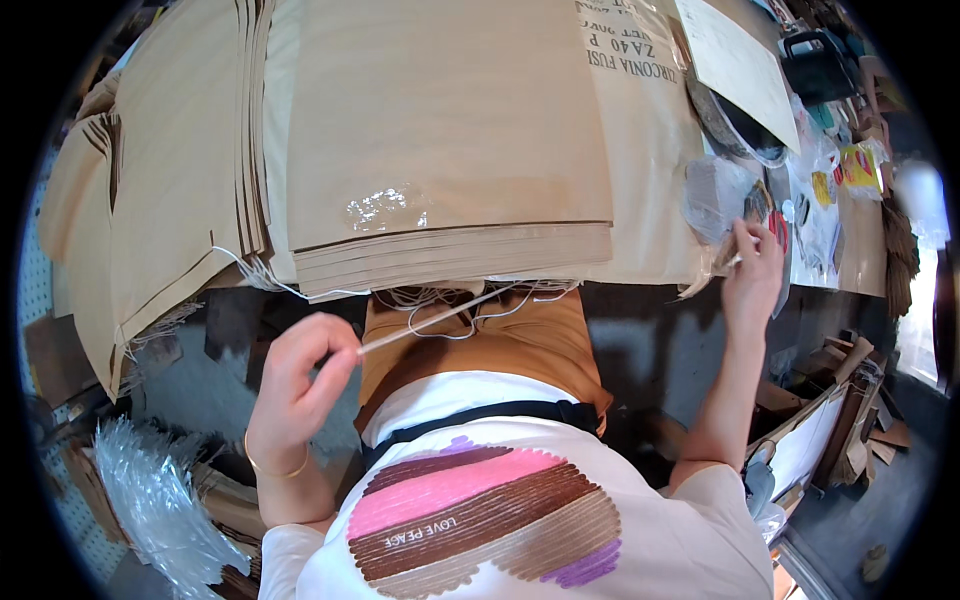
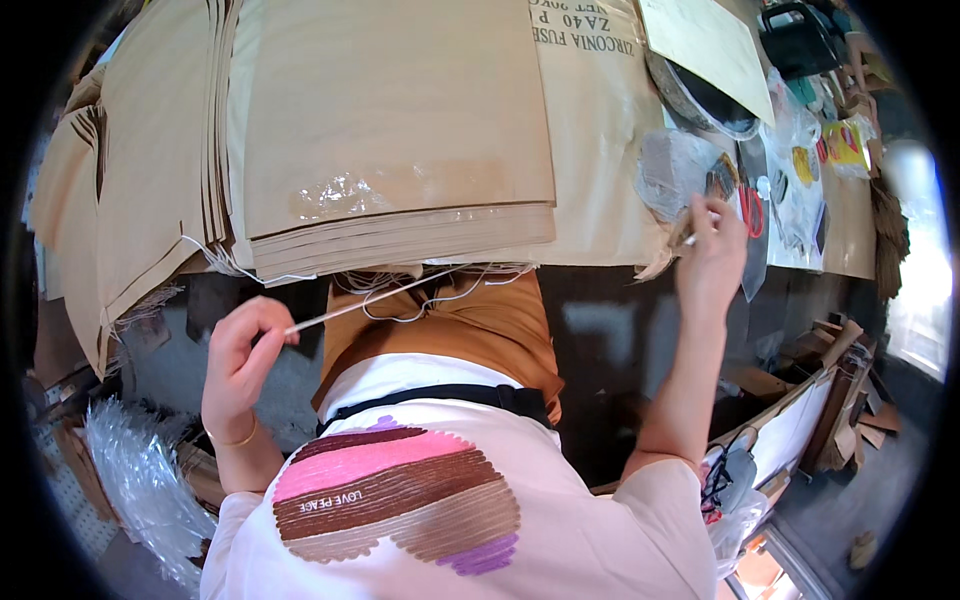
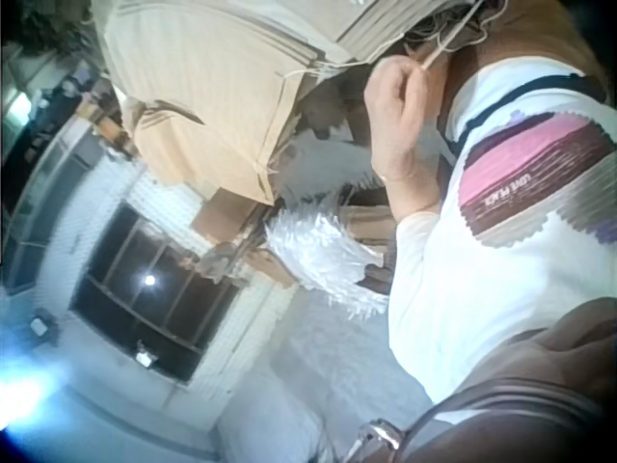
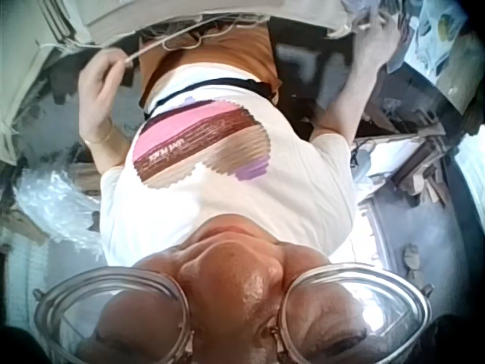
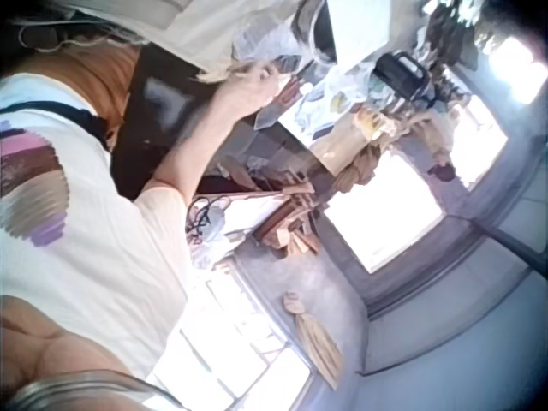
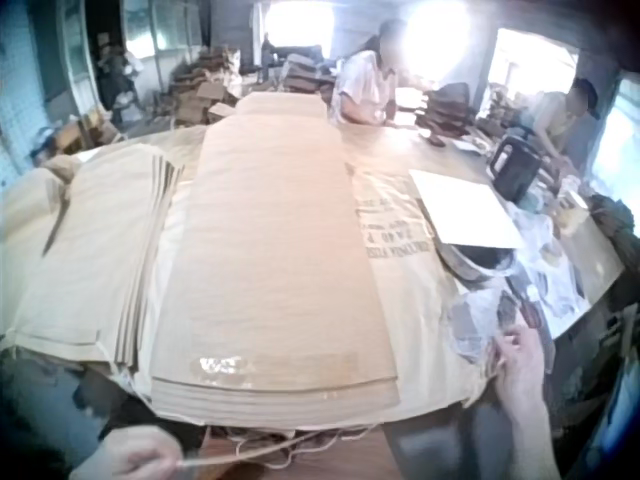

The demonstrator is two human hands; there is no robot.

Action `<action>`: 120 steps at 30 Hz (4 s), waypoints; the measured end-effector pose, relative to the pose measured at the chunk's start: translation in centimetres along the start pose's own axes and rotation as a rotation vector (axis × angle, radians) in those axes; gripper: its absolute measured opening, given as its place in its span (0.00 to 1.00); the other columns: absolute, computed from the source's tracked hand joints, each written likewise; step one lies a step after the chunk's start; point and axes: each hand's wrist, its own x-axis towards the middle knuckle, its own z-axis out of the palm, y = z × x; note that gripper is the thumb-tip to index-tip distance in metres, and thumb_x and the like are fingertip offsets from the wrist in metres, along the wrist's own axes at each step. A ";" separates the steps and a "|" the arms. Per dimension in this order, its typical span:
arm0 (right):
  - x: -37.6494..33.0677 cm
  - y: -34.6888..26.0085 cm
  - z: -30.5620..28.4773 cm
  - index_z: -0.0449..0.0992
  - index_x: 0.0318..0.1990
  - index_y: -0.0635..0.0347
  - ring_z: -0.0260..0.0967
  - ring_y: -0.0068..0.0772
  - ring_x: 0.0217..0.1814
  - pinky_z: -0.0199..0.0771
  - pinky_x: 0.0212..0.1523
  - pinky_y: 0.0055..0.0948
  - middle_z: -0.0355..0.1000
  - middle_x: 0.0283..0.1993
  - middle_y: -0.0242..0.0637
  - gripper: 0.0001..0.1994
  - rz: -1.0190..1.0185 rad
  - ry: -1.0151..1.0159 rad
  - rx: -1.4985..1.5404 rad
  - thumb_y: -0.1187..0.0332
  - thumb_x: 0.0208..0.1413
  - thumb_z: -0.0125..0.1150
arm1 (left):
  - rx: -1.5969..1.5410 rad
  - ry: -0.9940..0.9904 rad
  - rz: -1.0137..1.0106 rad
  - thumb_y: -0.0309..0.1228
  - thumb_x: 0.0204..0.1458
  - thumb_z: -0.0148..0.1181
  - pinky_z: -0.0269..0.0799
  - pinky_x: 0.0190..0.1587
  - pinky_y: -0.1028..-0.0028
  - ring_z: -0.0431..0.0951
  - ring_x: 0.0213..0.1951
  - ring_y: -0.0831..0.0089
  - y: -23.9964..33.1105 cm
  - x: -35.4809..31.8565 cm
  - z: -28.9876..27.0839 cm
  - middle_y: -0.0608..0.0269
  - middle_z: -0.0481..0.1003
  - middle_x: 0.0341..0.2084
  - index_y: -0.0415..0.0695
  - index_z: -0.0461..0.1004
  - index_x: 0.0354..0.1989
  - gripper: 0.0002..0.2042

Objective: The person repeatedly applies glue to the edge of a stack of flat cardboard sheets using a brush, then places a white string across the glued edge and presses it down. This cycle is performed multiple times on the same stack.

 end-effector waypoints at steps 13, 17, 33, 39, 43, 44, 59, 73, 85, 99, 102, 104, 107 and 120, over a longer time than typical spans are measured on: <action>-0.5 -9.2 -3.4 0.79 0.37 0.62 0.70 0.26 0.32 0.70 0.34 0.24 0.73 0.30 0.33 0.06 -0.067 -0.543 1.313 0.76 0.53 0.57 | -0.116 0.726 0.022 0.27 0.58 0.48 0.58 0.34 0.79 0.63 0.28 0.77 -2.5 -3.4 -8.5 0.65 0.65 0.21 0.38 0.67 0.28 0.09; 4.6 -7.8 -3.0 0.79 0.36 0.63 0.68 0.21 0.29 0.69 0.33 0.22 0.71 0.26 0.30 0.06 0.116 -0.486 1.189 0.75 0.50 0.60 | 0.072 0.693 -0.130 0.30 0.58 0.51 0.60 0.30 0.79 0.62 0.24 0.80 -8.5 0.6 -11.7 0.72 0.65 0.20 0.38 0.70 0.27 0.10; 5.9 -10.5 5.0 0.67 0.24 0.59 0.61 0.20 0.24 0.64 0.24 0.20 0.61 0.25 0.26 0.09 0.552 -0.734 1.526 0.78 0.42 0.64 | 1.070 0.647 0.264 0.25 0.45 0.61 0.68 0.40 0.62 0.73 0.37 0.58 -7.3 5.5 -2.7 0.56 0.73 0.33 0.42 0.72 0.35 0.08; 4.1 -11.2 6.8 0.63 0.28 0.56 0.60 0.20 0.24 0.63 0.26 0.19 0.60 0.25 0.25 0.14 0.514 -0.689 1.572 0.80 0.42 0.64 | 0.750 0.455 0.267 0.19 0.46 0.56 0.67 0.44 0.64 0.72 0.42 0.58 -7.6 6.6 -0.8 0.55 0.72 0.38 0.39 0.72 0.43 0.14; 3.7 -14.1 6.7 0.67 0.31 0.61 0.67 0.31 0.30 0.69 0.32 0.25 0.66 0.28 0.34 0.11 0.136 0.001 0.844 0.79 0.41 0.64 | 0.674 0.244 0.293 0.18 0.47 0.53 0.66 0.48 0.66 0.70 0.45 0.57 -8.2 7.3 -0.9 0.54 0.70 0.44 0.38 0.71 0.48 0.17; 3.7 -14.7 6.5 0.69 0.32 0.62 0.68 0.34 0.33 0.70 0.34 0.27 0.68 0.30 0.36 0.11 0.060 0.048 0.888 0.79 0.42 0.64 | 0.709 0.181 0.305 0.18 0.48 0.53 0.66 0.49 0.66 0.69 0.45 0.57 -8.4 7.2 -1.2 0.54 0.69 0.45 0.37 0.71 0.49 0.17; 6.9 -16.9 6.6 0.74 0.32 0.65 0.69 0.35 0.30 0.68 0.30 0.31 0.70 0.28 0.41 0.05 -0.094 -0.132 0.570 0.73 0.49 0.63 | 0.618 0.347 -0.134 0.28 0.48 0.60 0.70 0.34 0.61 0.75 0.31 0.54 -9.0 10.6 -2.2 0.51 0.73 0.32 0.38 0.71 0.30 0.07; 3.0 -19.3 6.1 0.46 0.66 0.70 0.37 0.49 0.73 0.35 0.71 0.44 0.43 0.70 0.53 0.40 -0.023 -0.262 0.260 0.48 0.56 0.52 | 0.994 0.198 -0.230 0.58 0.48 0.53 0.40 0.68 0.59 0.42 0.68 0.48 -8.0 9.1 1.1 0.37 0.43 0.66 0.28 0.43 0.65 0.49; 4.5 -15.6 2.5 0.71 0.51 0.62 0.65 0.25 0.29 0.69 0.30 0.24 0.72 0.45 0.38 0.15 0.563 -0.282 1.098 0.71 0.56 0.56 | 0.485 0.559 -0.062 0.42 0.53 0.58 0.53 0.63 0.60 0.56 0.62 0.46 -11.3 7.8 -0.7 0.35 0.56 0.59 0.27 0.53 0.61 0.35; 7.3 -29.1 2.2 0.64 0.55 0.72 0.65 0.23 0.45 0.66 0.49 0.25 0.70 0.42 0.37 0.17 -0.019 -0.443 1.453 0.72 0.61 0.47 | 0.335 1.310 -0.136 0.33 0.58 0.53 0.63 0.25 0.70 0.67 0.21 0.73 -11.9 -3.2 -11.8 0.58 0.69 0.17 0.35 0.71 0.26 0.14; 9.2 -37.5 4.6 0.63 0.57 0.69 0.67 0.22 0.38 0.70 0.37 0.24 0.70 0.39 0.38 0.18 -0.201 -0.555 1.559 0.73 0.60 0.46 | 0.444 1.491 -0.239 0.36 0.59 0.51 0.64 0.26 0.71 0.67 0.22 0.74 -17.4 -7.9 -19.9 0.59 0.69 0.17 0.33 0.71 0.26 0.16; 10.6 -43.3 3.6 0.62 0.57 0.68 0.67 0.21 0.31 0.71 0.29 0.24 0.70 0.37 0.38 0.18 -0.129 -0.787 1.674 0.74 0.59 0.45 | 0.591 1.564 -0.201 0.36 0.60 0.49 0.64 0.27 0.71 0.67 0.23 0.74 -19.6 -10.0 -25.2 0.59 0.69 0.17 0.33 0.70 0.26 0.17; 11.8 -48.7 1.4 0.60 0.57 0.66 0.65 0.21 0.23 0.69 0.24 0.22 0.69 0.34 0.38 0.18 0.072 -0.998 1.637 0.74 0.60 0.44 | 0.530 1.440 -0.374 0.36 0.58 0.50 0.65 0.29 0.70 0.67 0.23 0.72 -21.6 -11.0 -30.0 0.58 0.70 0.17 0.33 0.71 0.26 0.16; 5.2 -16.6 -2.3 0.77 0.39 0.63 0.72 0.35 0.35 0.72 0.39 0.30 0.75 0.32 0.38 0.09 -0.064 -0.696 0.997 0.75 0.49 0.56 | 0.967 1.340 -0.196 0.36 0.52 0.60 0.71 0.37 0.69 0.76 0.31 0.66 -18.2 -9.8 -21.8 0.56 0.76 0.29 0.39 0.76 0.38 0.12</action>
